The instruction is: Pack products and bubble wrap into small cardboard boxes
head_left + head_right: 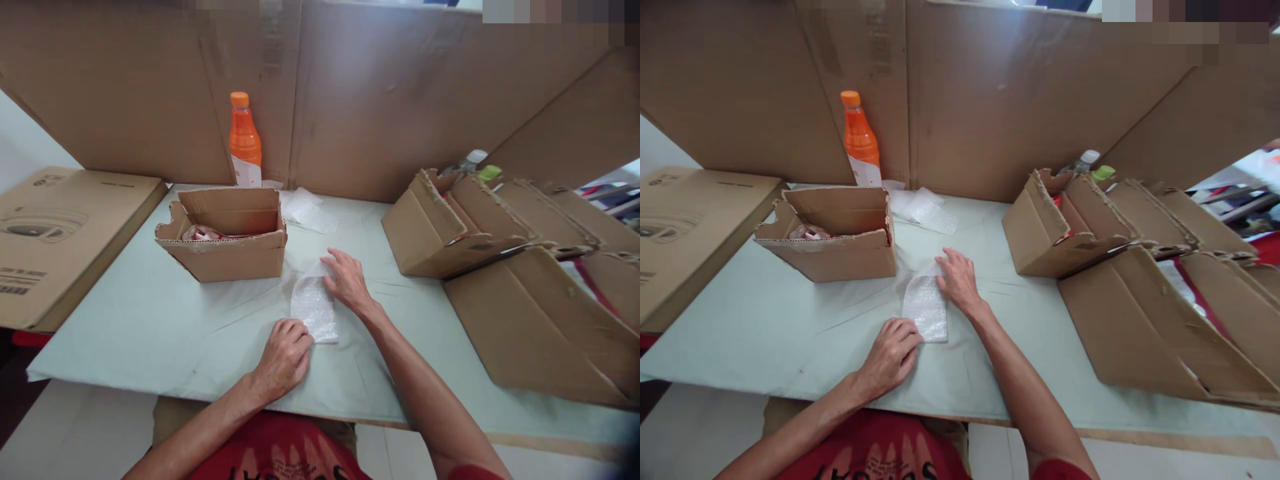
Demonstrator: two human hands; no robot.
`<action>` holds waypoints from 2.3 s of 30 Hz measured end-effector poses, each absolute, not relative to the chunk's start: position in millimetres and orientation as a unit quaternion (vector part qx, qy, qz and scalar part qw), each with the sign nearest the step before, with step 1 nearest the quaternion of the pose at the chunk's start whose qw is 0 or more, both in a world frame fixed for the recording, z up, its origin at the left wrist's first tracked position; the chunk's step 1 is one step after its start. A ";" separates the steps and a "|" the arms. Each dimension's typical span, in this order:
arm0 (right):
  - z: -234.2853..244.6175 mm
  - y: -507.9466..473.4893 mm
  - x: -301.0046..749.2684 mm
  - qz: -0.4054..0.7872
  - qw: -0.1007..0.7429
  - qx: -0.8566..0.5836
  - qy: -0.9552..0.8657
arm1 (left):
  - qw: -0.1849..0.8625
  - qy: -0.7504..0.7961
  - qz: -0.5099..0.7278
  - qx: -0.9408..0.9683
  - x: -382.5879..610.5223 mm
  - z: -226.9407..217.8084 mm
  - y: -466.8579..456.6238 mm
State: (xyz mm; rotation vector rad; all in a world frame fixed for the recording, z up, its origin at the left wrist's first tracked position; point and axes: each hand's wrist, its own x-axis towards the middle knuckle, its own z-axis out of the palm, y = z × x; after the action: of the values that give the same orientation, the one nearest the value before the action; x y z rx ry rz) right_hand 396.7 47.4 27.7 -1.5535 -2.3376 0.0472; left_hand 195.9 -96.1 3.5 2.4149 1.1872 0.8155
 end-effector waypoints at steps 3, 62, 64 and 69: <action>40.7 84.8 374.3 -0.006 0.212 -0.590 -0.779 | 0.165 0.407 0.306 0.844 195.3 2.0 -97.6; 15.2 -154.7 380.1 0.076 0.331 -0.520 -0.784 | 0.092 0.533 0.274 0.795 176.0 -0.9 -110.4; 16.6 -152.8 377.8 0.073 0.272 -0.483 -0.829 | 0.091 0.524 0.288 0.796 174.6 0.2 -110.8; 11.2 -139.5 373.7 0.087 0.249 -0.460 -0.848 | 0.118 0.464 0.352 0.804 162.8 8.7 -123.4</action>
State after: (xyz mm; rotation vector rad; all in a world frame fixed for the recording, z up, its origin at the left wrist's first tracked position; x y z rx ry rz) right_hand 373.7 -139.5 11.2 -1.2537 -2.3090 0.2358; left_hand 162.8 -123.4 8.7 2.3527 1.3570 1.0312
